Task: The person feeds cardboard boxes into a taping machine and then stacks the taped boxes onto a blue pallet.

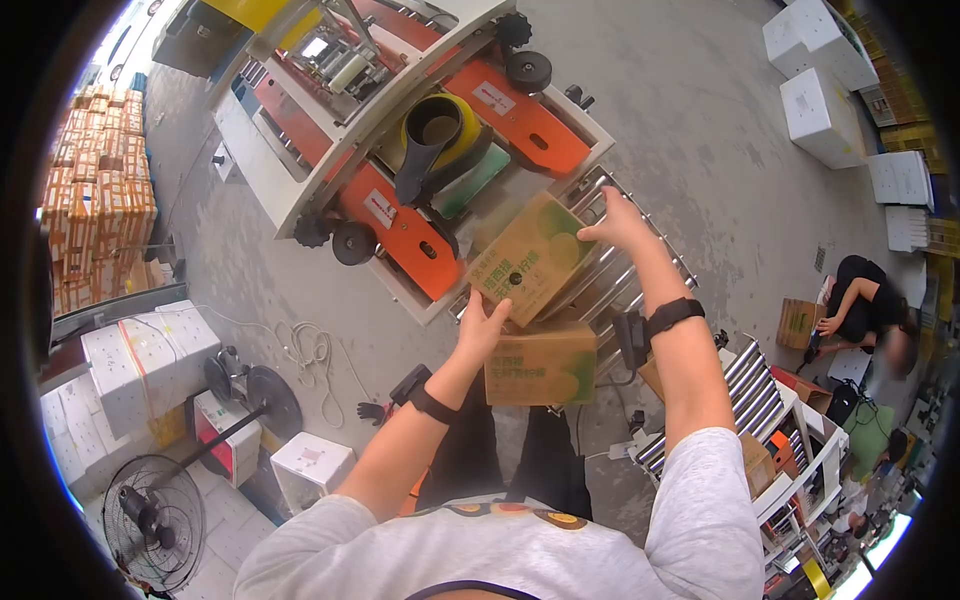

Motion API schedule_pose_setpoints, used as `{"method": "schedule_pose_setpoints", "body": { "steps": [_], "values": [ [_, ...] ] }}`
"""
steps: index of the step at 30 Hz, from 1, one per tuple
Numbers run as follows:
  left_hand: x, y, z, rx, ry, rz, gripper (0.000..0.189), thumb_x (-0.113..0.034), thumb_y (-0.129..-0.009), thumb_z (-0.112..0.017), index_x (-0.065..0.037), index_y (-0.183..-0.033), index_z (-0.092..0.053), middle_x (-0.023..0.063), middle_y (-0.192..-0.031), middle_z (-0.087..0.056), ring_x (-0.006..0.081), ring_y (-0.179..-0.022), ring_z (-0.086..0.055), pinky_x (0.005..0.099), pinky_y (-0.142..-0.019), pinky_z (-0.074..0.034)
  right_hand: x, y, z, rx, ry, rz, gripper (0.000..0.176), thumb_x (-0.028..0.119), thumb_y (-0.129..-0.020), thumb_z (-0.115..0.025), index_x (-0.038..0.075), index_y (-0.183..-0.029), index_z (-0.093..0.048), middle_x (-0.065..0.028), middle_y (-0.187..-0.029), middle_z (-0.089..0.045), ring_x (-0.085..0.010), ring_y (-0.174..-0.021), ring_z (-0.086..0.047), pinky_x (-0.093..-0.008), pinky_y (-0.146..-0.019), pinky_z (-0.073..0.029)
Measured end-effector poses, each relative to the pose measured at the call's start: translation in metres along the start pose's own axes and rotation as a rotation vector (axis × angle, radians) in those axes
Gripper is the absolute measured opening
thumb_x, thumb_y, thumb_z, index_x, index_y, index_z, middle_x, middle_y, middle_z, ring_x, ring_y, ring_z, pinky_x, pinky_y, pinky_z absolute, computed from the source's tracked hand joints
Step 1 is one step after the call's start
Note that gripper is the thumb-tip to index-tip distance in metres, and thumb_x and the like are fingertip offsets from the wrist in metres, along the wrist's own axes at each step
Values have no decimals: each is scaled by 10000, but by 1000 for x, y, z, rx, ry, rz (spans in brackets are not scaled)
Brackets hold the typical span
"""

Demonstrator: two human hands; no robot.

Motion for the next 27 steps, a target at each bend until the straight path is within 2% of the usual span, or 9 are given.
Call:
{"method": "schedule_pose_setpoints", "body": {
  "steps": [3, 5, 6, 7, 15, 20, 22, 25, 27],
  "values": [
    [2, -19, -8, 49, 119, 228, 654, -221, -840, -567, -13, -1341, -202, 188, -1195, -474, 259, -1066, -497, 350, -836, -428, -27, 24, -36, 115, -564, -220, 543, 378, -770, -633, 49, -1171, -471, -79, -1082, -555, -192, -941, -553, -359, -647, -518],
    [12, -21, -19, -80, 323, 122, 623, -185, -869, -525, -50, -1357, -163, 151, -1178, -483, 231, -1065, -492, 327, -777, -457, -30, 35, -60, -52, -675, -197, 476, 382, -784, -619, 52, -1112, -524, -71, -979, -594, -183, -887, -566, -321, -702, -491],
    [-59, -6, -5, -114, 606, 453, 343, -121, -883, -494, -17, -1184, -363, 118, -1163, -471, 196, -1092, -446, 358, -822, -440, -33, 32, -70, -155, -595, -109, 485, 373, -778, -628, 49, -1122, -522, -83, -984, -599, -182, -894, -569, -311, -738, -473],
    [-56, -10, -9, -116, 607, 453, 343, -121, -883, -494, -17, -1184, -363, 118, -1163, -471, 196, -1092, -446, 358, -822, -440, -38, 28, -80, -260, -514, -21, 495, 364, -772, -637, 46, -1132, -520, -95, -988, -605, -181, -902, -571, -302, -774, -455],
    [-23, -52, -5, -357, 637, 164, 280, -84, -873, -507, 45, -1119, -467, 73, -978, -571, 162, -780, -530, 269, -691, -433, 17, -17, -68, -188, -525, 63, 551, 303, -741, -661, 48, -1198, -488, -124, -1067, -595, -180, -906, -585, -290, -811, -435],
    [-26, 14, 19, -10, 209, 276, 685, -137, -777, -638, 140, -1276, -260, 285, -1306, -340, 302, -1211, -389, 346, -970, -351, -17, 27, -55, -412, -407, -14, 563, 252, -751, -631, -20, -1206, -442, -205, -1114, -555, -242, -897, -605, -325, -804, -457],
    [-3, 34, 35, 140, -51, 367, 643, -227, -748, -666, 121, -1210, -385, 272, -1190, -459, 295, -1111, -485, 324, -901, -398, -50, 96, -47, -359, -160, -185, 565, 300, -715, -659, -43, -1133, -495, -212, -983, -603, -269, -873, -602, -344, -752, -470],
    [54, 75, 20, 232, -181, 328, 582, -292, -726, -693, 44, -1161, -502, 193, -1019, -600, 222, -962, -589, 289, -797, -447, -87, 181, -74, 430, -179, -620, 625, 461, -688, -676, -37, -1045, -550, -139, -913, -606, -223, -839, -593, -323, -606, -499],
    [50, 89, 6, 342, 96, 316, 468, -169, -783, -652, 3, -1191, -501, 122, -1022, -612, 180, -916, -599, 281, -770, -463, -65, 213, -104, 352, -557, -601, 625, 358, -725, -680, -1, -1191, -469, -130, -1049, -567, -228, -907, -572, -359, -720, -482]
  ]
}}
Point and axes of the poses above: each hand's wrist, its own y-axis away from the middle knuckle, its own z-axis out of the back of the hand, x = y × z, the point moved 1 cm from there along -y, towards the middle knuckle
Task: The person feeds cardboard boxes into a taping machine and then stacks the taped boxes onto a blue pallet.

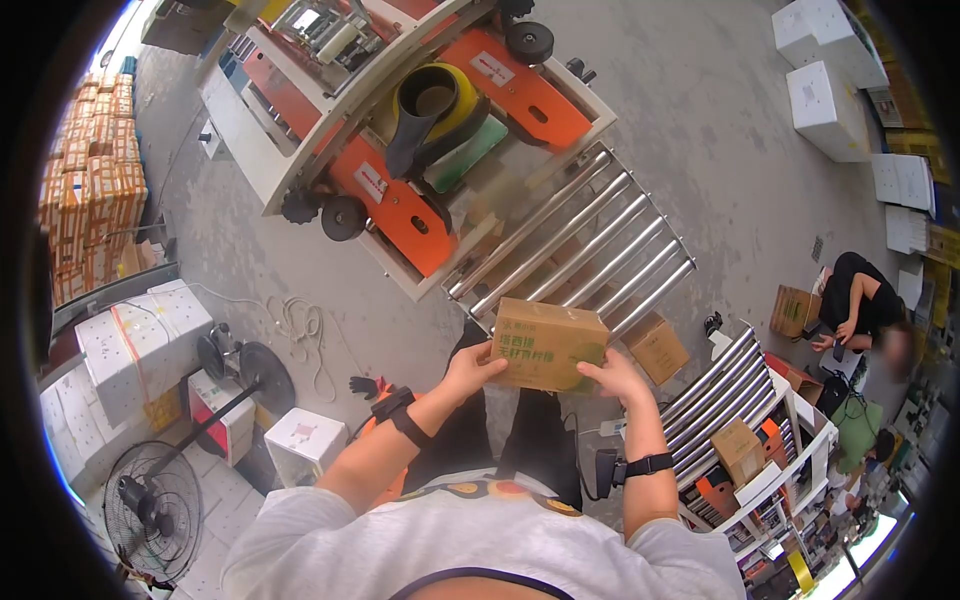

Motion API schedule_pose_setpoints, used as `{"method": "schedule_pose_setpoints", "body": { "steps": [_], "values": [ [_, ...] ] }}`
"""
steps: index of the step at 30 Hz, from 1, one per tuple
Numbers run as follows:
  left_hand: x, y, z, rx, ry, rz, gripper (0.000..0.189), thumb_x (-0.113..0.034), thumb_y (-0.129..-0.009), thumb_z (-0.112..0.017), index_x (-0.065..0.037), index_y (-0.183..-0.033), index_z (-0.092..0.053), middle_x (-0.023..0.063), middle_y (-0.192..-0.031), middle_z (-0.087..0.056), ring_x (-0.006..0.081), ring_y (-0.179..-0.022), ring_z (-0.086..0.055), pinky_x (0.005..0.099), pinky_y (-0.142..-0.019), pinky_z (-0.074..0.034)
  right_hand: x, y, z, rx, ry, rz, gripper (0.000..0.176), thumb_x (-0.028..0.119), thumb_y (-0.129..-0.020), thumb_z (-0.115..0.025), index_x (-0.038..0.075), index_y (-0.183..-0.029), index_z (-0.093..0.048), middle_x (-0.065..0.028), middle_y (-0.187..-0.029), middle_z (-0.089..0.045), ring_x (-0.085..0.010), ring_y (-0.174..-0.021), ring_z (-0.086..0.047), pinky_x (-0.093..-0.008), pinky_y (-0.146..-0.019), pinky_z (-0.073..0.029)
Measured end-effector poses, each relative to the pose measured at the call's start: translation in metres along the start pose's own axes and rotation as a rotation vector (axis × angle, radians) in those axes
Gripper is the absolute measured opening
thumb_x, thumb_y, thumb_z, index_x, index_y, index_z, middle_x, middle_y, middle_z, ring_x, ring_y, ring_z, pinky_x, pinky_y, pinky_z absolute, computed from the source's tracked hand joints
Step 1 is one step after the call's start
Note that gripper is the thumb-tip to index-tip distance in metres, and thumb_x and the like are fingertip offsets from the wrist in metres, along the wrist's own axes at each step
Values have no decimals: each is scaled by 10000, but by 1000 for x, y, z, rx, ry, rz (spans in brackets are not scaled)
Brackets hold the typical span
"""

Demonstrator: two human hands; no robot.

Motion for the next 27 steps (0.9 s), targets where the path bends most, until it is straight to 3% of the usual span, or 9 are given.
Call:
{"method": "schedule_pose_setpoints", "body": {
  "steps": [2, 4, 6, 11, 14, 18, 23, 25, 27],
  "values": [
    [-16, 5, -8, -139, 129, 25, 440, -131, -800, -631, 3, -1195, -492, 100, -1018, -612, 147, -898, -592, 267, -751, -465, -6, -27, -9, -236, 217, 239, 563, 292, -732, -664, 21, -1188, -477, -191, -1110, -555, -247, -1057, -531, -347, -869, -424],
    [-22, -6, -14, -206, 247, 10, 403, -126, -809, -621, 9, -1171, -503, 88, -986, -616, 136, -863, -590, 252, -735, -462, 23, -52, -10, -349, -14, 537, 515, 209, -751, -635, 43, -1206, -462, -148, -1129, -561, -259, -1073, -524, -328, -904, -394],
    [-36, -23, -17, -267, 358, -1, 368, -122, -819, -611, 16, -1146, -514, 75, -953, -620, 124, -828, -588, 237, -718, -459, 80, -76, -3, -491, 26, 738, 464, 171, -764, -614, 64, -1194, -479, -134, -1105, -576, -260, -1051, -538, -332, -894, -398],
    [-86, -74, -9, -482, 689, -131, 255, -129, -852, -571, 3, -1065, -524, 43, -955, -584, 112, -810, -560, 235, -723, -452, 184, -103, 6, -580, 75, 774, 413, 222, -740, -636, 52, -1102, -532, -159, -1053, -586, -290, -1010, -549, -359, -861, -417],
    [-98, -82, -7, -495, 704, -52, 238, -121, -856, -565, 11, -1050, -529, 40, -962, -582, 115, -819, -560, 242, -736, -457, 206, -110, 4, -617, 95, 793, 396, 247, -733, -640, 36, -1055, -545, -175, -1029, -587, -318, -987, -549, -373, -847, -423],
    [-108, -87, -6, -637, 918, -219, 225, -96, -851, -567, 42, -1025, -531, 74, -993, -564, 127, -857, -557, 249, -759, -475, 215, -116, 4, -651, 87, 788, 445, 246, -727, -646, 2, -1080, -527, -196, -1044, -577, -336, -1008, -535, -383, -862, -418],
    [-101, -75, -18, -542, 915, -43, 273, -42, -825, -584, 87, -1047, -491, 128, -958, -552, 218, -900, -569, 269, -770, -496, 149, -100, 31, -789, 8, 813, 554, 201, -706, -654, 3, -1182, -451, -193, -1164, -513, -346, -1092, -473, -389, -922, -380],
    [-82, -62, -17, -496, 806, 1, 353, -39, -816, -592, 93, -1111, -447, 119, -964, -555, 178, -866, -569, 245, -741, -489, 83, -59, 66, -754, 403, 406, 702, 187, -623, -694, 26, -1237, -395, -189, -1298, -370, -367, -1201, -320, -416, -987, -312],
    [-59, -52, -18, -465, 755, 28, 390, -40, -813, -596, 97, -1138, -429, 110, -969, -558, 149, -843, -566, 224, -720, -481, 12, -37, 93, -587, 725, -128, 1005, 267, -518, -790, 76, -1348, -257, -254, -1349, -250, -400, -1260, -222, -513, -1020, -199]
  ]
}}
Point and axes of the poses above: each hand's wrist, its own y-axis away from the middle knuckle, its own z-axis out of the back of the hand, x = y × z, the point moved 1 cm from there along -y, towards the middle knuckle
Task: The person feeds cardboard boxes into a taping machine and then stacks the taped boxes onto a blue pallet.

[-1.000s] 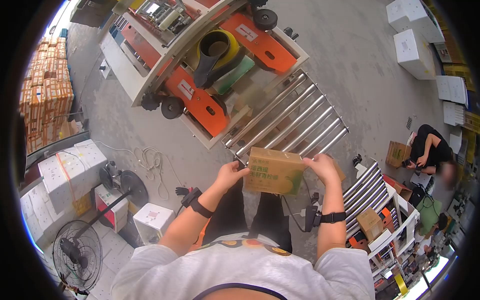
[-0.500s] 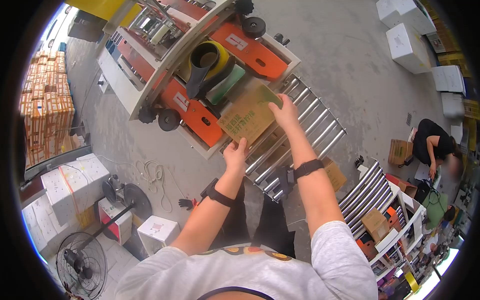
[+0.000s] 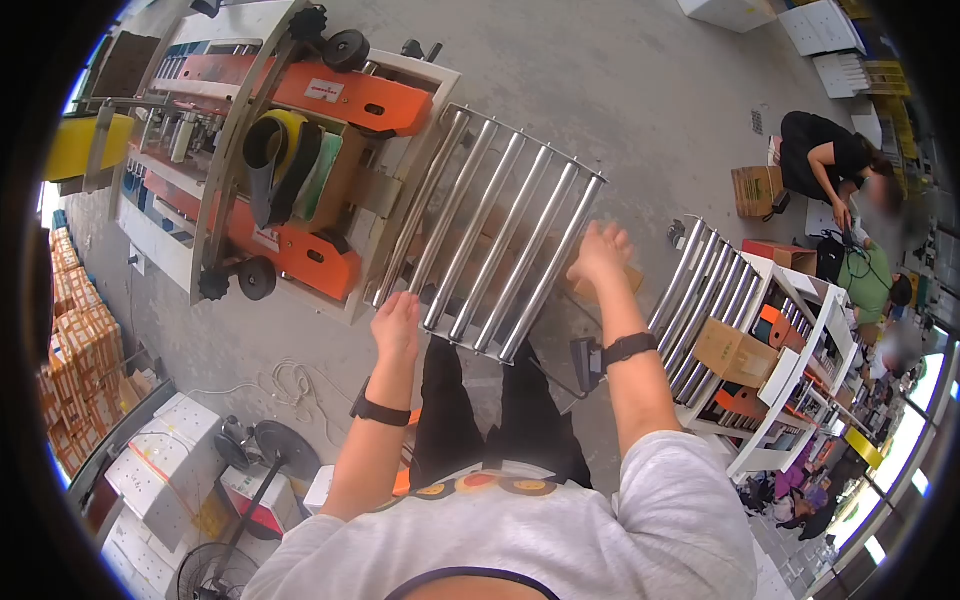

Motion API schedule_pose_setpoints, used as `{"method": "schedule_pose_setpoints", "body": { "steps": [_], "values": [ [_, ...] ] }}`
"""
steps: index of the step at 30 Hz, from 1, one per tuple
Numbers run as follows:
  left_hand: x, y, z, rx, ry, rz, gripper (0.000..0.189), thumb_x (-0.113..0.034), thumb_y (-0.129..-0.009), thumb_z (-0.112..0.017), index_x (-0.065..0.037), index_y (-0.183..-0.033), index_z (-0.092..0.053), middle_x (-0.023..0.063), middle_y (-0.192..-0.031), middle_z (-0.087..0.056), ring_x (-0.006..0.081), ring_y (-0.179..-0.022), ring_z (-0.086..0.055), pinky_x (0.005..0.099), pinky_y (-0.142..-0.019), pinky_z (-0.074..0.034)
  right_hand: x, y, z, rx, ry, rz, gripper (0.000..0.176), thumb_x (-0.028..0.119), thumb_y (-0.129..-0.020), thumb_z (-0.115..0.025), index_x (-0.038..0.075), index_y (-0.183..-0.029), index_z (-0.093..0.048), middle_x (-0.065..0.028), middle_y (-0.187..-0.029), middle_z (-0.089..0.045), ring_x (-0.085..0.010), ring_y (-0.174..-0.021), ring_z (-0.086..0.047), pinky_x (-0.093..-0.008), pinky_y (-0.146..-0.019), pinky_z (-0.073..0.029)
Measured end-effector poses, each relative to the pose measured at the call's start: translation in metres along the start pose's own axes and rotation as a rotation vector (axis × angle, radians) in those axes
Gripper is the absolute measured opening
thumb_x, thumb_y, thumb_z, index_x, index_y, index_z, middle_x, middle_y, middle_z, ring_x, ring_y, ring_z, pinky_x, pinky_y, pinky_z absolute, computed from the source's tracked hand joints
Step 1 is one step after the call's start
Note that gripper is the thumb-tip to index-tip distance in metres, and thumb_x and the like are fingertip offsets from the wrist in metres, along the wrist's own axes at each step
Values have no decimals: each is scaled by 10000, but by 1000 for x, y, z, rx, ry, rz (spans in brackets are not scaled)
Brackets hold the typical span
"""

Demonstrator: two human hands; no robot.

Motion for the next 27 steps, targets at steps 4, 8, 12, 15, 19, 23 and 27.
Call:
{"method": "schedule_pose_setpoints", "body": {
  "steps": [4, 8, 12, 15, 19, 23, 27],
  "values": [
    [32, 3, 24, 31, -189, 86, 396, -29, -799, -594, 100, -1135, -430, 111, -937, -558, 179, -861, -574, 234, -736, -474, -80, 14, -85, 12, 68, 31, 1197, 314, -479, -820, 137, -1397, -73, -219, -1396, -161, -385, -1307, -102, -519, -1044, -120],
    [43, 18, 5, 103, -293, 29, 469, -26, -782, -604, 113, -1183, -403, 122, -1015, -562, 157, -878, -564, 223, -713, -456, -104, -9, -107, -322, -8, 285, 1098, 231, -482, -785, 161, -1379, -156, -165, -1313, -263, -348, -1242, -219, -493, -1016, -156],
    [48, 35, -2, 248, -432, 31, 485, -48, -784, -603, 97, -1204, -409, 138, -1095, -555, 144, -928, -558, 221, -745, -447, -88, 42, -63, -499, -133, 312, 969, 171, -484, -732, 151, -1328, -258, -143, -1216, -326, -324, -1159, -296, -469, -972, -185],
    [55, 60, -13, 489, -618, 242, 481, -82, -802, -600, 66, -1221, -415, 139, -1118, -546, 152, -964, -551, 225, -774, -443, -89, 117, 0, -651, -267, 260, 911, 140, -485, -711, 134, -1296, -295, -142, -1203, -352, -320, -1154, -316, -460, -975, -219],
    [43, 103, -48, 792, -527, 37, 793, -284, -818, -615, -51, -1382, -108, 177, -1396, -202, 275, -1248, -288, 380, -987, -304, -83, 123, 66, -465, -713, 527, 848, 96, -493, -714, 75, -1260, -355, -128, -1208, -404, -268, -1141, -398, -363, -964, -325],
    [5, 77, -57, 571, -72, -172, 755, -157, -813, -613, -130, -1362, -96, 116, -1289, -329, 251, -1206, -334, 363, -984, -297, 18, 23, 61, 274, -1222, 719, 705, 197, -615, -730, 16, -1216, -411, -105, -1164, -498, -202, -1104, -448, -319, -939, -337],
    [-24, 12, -42, 82, -173, -208, 436, -88, -828, -582, -95, -1198, -351, 62, -1124, -485, 207, -983, -511, 381, -795, -429, 145, -52, 17, 195, -1133, 708, 529, 324, -721, -659, 2, -1119, -525, -117, -1026, -594, -173, -956, -545, -293, -802, -426]
  ]
}}
Point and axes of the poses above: each hand's wrist, its own y-axis away from the middle knuckle, its own z-axis out of the back of the hand, x = y × z, the point moved 1 cm from there along -y, towards the middle knuckle
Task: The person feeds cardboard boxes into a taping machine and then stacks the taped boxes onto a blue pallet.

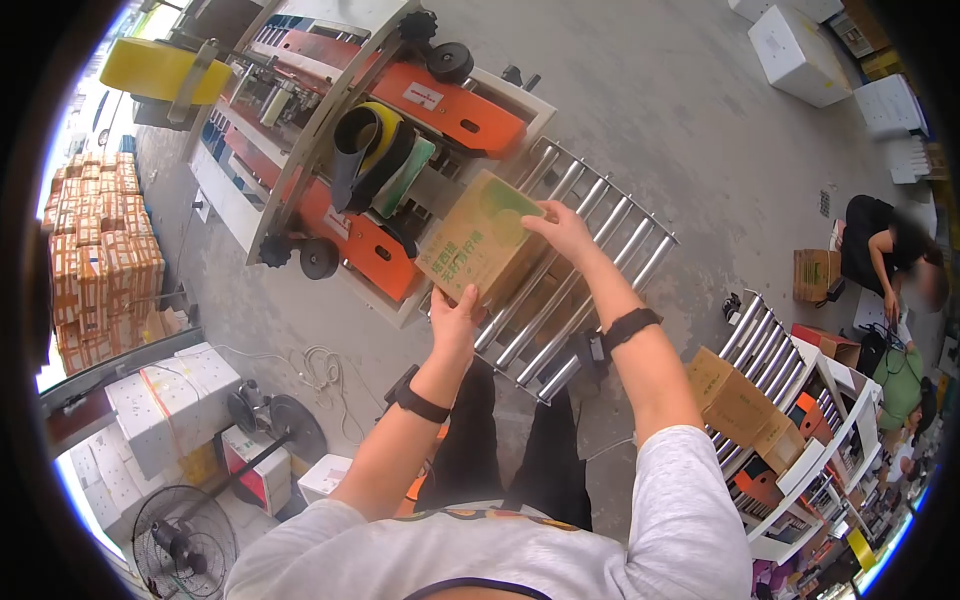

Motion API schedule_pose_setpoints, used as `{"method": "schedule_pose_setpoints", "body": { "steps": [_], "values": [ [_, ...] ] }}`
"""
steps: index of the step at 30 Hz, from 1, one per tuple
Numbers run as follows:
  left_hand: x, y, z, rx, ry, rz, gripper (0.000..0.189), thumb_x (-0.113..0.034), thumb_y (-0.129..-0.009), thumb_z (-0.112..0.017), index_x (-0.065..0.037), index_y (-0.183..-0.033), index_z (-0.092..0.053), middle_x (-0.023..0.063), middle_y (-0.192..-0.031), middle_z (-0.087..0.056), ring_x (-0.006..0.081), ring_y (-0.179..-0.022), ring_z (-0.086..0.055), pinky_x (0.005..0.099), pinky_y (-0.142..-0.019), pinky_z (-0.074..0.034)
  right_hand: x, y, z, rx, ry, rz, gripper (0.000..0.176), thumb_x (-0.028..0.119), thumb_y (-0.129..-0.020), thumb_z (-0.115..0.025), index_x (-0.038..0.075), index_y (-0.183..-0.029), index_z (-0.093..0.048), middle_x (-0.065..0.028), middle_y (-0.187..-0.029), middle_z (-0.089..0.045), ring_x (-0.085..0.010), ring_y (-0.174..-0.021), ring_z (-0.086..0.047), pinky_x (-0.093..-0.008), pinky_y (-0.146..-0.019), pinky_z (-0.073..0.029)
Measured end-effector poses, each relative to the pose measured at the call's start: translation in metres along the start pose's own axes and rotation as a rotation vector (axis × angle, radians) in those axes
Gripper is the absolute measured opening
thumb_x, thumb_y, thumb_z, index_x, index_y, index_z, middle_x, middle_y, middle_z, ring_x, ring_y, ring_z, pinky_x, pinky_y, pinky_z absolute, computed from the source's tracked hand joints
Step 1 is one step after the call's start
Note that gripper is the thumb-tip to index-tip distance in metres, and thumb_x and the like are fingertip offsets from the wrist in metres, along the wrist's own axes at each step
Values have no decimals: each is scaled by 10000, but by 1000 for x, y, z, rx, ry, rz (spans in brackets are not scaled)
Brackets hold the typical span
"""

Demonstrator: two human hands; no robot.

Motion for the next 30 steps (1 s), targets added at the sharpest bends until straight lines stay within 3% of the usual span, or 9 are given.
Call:
{"method": "schedule_pose_setpoints", "body": {
  "steps": [8, 12, 15, 18, 20, 22, 25, 29, 30],
  "values": [
    [1, 1, -18, -57, 107, -84, 332, -133, -827, -607, -98, -1124, -462, 14, -1061, -533, 156, -947, -518, 358, -761, -441, 13, -23, -16, -139, -101, 206, 481, 332, -726, -654, 32, -1095, -582, -95, -956, -629, -152, -865, -572, -265, -789, -428],
    [-4, -26, -8, -114, 188, -144, 279, -111, -842, -584, -59, -1095, -480, 47, -1064, -523, 175, -963, -505, 383, -812, -438, 31, -48, -38, -147, 34, 285, 548, 410, -732, -629, 15, -1107, -567, -150, -1013, -620, -241, -952, -583, -314, -833, -433],
    [1, -47, 5, -84, 193, -263, 212, -70, -866, -532, 6, -1060, -487, 59, -1053, -517, 174, -963, -507, 338, -872, -416, 21, -45, -41, -126, 62, 165, 744, 468, -733, -620, -29, -1241, -403, -229, -1214, -466, -305, -1157, -439, -353, -946, -366],
    [-13, -29, 3, -129, 237, -146, 382, -58, -850, -554, 106, -1142, -370, 126, -1030, -487, 183, -940, -496, 310, -865, -461, 11, 21, -13, -201, -108, 247, 861, 443, -738, -637, -31, -1332, -234, -232, -1377, -247, -315, -1289, -246, -357, -1031, -264],
    [-7, -19, 6, -92, 224, -34, 486, -69, -838, -576, 129, -1188, -304, 146, -1036, -472, 238, -946, -519, 318, -857, -471, -4, 91, 35, -328, 305, 298, 827, 358, -694, -688, 7, -1321, -279, -209, -1378, -248, -351, -1296, -191, -398, -1053, -216],
    [3, -3, 7, -89, 194, 74, 416, -54, -833, -577, 87, -1166, -372, 120, -1029, -484, 204, -929, -523, 301, -825, -476, -8, 177, 90, -387, 929, -74, 1027, 369, -543, -777, 91, -1364, -225, -224, -1404, -169, -421, -1302, -86, -517, -1048, -107],
    [30, 18, 14, 14, 50, 145, 325, -25, -823, -573, 30, -1120, -453, 66, -980, -513, 153, -892, -530, 276, -783, -470, -16, 287, 157, -162, 1212, -682, 1278, 350, -407, -839, 142, -1401, -63, -243, -1412, -117, -424, -1312, -33, -575, -1030, -13],
    [69, 47, 3, 266, -223, 107, 378, -9, -787, -573, 27, -1145, -459, 42, -972, -520, 123, -889, -519, 245, -778, -431, -56, 337, 175, -99, 1136, -346, 1314, 396, -353, -849, 158, -1397, -87, -215, -1426, -3, -414, -1312, -13, -581, -1035, -12],
    [67, 61, -9, 282, -343, 157, 519, -25, -762, -613, 78, -1222, -397, 129, -1156, -503, 205, -1059, -502, 289, -888, -414, -61, 338, 174, -28, 1180, -309, 1323, 408, -338, -851, 160, -1395, -94, -211, -1427, 18, -413, -1312, -5, -581, -1035, -12]
  ]
}}
Point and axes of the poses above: each hand's wrist, its own y-axis away from the middle knuckle, its own z-axis out of the back of the hand, x = y × z, the point moved 1 cm from there along -y, towards the middle knuckle
